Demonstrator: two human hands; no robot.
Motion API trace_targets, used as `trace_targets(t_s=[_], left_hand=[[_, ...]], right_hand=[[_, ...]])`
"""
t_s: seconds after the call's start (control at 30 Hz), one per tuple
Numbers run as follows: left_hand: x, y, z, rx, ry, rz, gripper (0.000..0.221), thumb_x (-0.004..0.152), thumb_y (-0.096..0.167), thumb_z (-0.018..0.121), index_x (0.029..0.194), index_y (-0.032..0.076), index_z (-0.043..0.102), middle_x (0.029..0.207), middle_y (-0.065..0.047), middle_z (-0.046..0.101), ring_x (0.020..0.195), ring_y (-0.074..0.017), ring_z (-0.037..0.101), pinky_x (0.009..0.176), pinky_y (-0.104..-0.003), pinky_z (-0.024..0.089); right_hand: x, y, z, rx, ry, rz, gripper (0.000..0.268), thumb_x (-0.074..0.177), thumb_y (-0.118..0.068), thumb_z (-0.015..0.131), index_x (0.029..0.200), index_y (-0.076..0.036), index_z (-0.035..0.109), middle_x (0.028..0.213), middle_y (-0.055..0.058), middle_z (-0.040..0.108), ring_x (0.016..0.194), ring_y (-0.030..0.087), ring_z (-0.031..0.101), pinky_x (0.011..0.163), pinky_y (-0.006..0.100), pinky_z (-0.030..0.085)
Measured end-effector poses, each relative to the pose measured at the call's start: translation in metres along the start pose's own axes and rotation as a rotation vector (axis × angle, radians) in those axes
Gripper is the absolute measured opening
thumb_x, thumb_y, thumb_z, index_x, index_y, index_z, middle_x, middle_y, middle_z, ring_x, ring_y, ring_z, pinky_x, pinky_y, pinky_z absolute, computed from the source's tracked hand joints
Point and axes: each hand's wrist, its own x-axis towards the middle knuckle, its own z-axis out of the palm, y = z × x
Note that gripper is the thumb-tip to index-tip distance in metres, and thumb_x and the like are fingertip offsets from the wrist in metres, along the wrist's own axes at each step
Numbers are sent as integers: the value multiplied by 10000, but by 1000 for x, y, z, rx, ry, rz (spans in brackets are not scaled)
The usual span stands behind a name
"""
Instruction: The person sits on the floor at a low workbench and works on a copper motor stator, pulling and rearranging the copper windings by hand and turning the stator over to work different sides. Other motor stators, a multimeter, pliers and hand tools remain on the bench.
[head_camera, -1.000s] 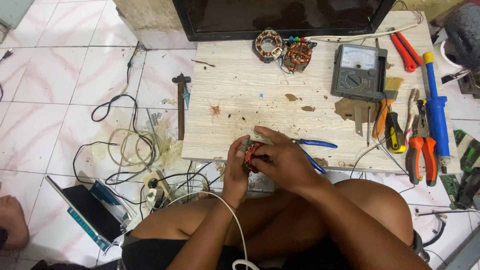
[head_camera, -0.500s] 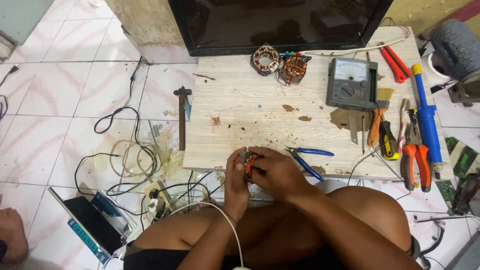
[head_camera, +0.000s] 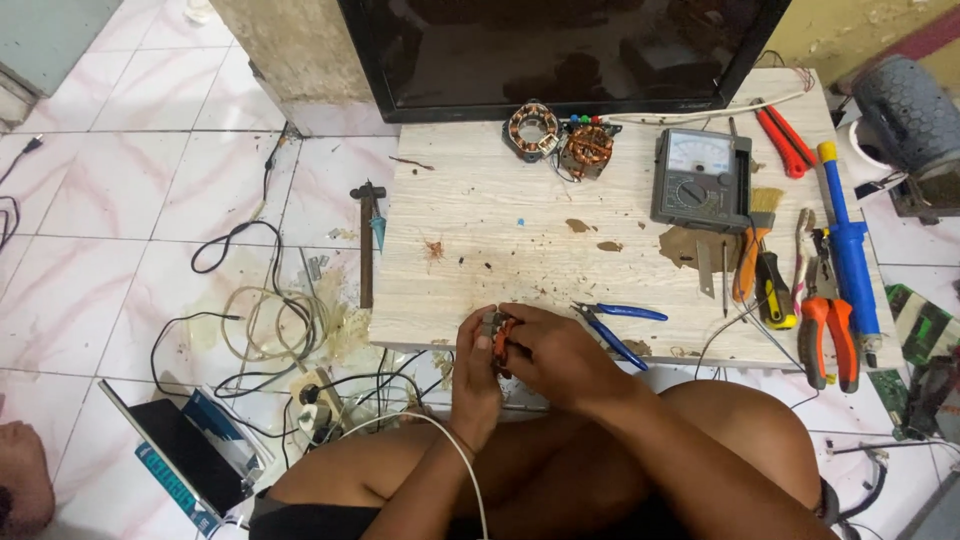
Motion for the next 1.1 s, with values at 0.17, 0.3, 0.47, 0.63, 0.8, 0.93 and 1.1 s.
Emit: trace_targets(t_s=[0.17,0.3,0.47,0.63,0.8,0.93,1.1], left_hand=[[-3,6,1,62,-30,-6,565,1049,418,412,1465,36,432,1228,-251,641,1099,-322,662,918,-438,577],[-1,16,8,73,-9,-54,563,1044,399,396,1480,45,437,1227,-241,641,1084,-309,662,892,-416,579],[5,17,11,46,9,-96,612,1042,454,393,1498,50,446,1232,-267,629,1096,-346,656,919,-444,561],[19,55,27,-438,102,-263,479,1038,290,390,1420,41,536,1209,-176,647,968,-242,608,811,-361,506],[46,84,31,-496,12,-277,409,1047,333,372,1314,88,563,1134,-175,690,886,-259,665,674,-364,531],[55,90,35,-328,-147,-102,396,1027,122,437,1407,23,488,1227,-172,643,928,-217,652,687,-304,557],[62,96,32,-536,-13,-356,518,1041,318,377,1464,59,526,1236,-175,661,1031,-246,622,840,-375,490]], right_hand=[[0,-2,-4,56,-58,37,182,920,-170,684,946,-14,775,1024,187,786,929,340,754,759,386,622],[-1,3,-3,22,-23,14,178,914,-165,700,953,-14,785,1044,193,787,956,347,755,794,396,616],[0,0,-8,62,35,30,164,926,-149,703,997,-29,791,1075,204,780,997,370,741,825,444,618],[-1,24,-3,264,145,140,233,835,-147,748,1041,-55,807,1359,121,700,1181,241,712,944,319,571],[19,35,-17,339,296,15,276,779,-49,810,1055,-63,798,1341,138,716,1222,260,709,983,347,578],[32,24,-48,128,85,365,245,812,-216,794,1045,-142,779,1394,-30,729,1091,157,796,945,292,618],[36,40,-28,157,58,311,137,823,-176,776,919,-78,772,1411,63,702,1192,208,742,996,326,591]])
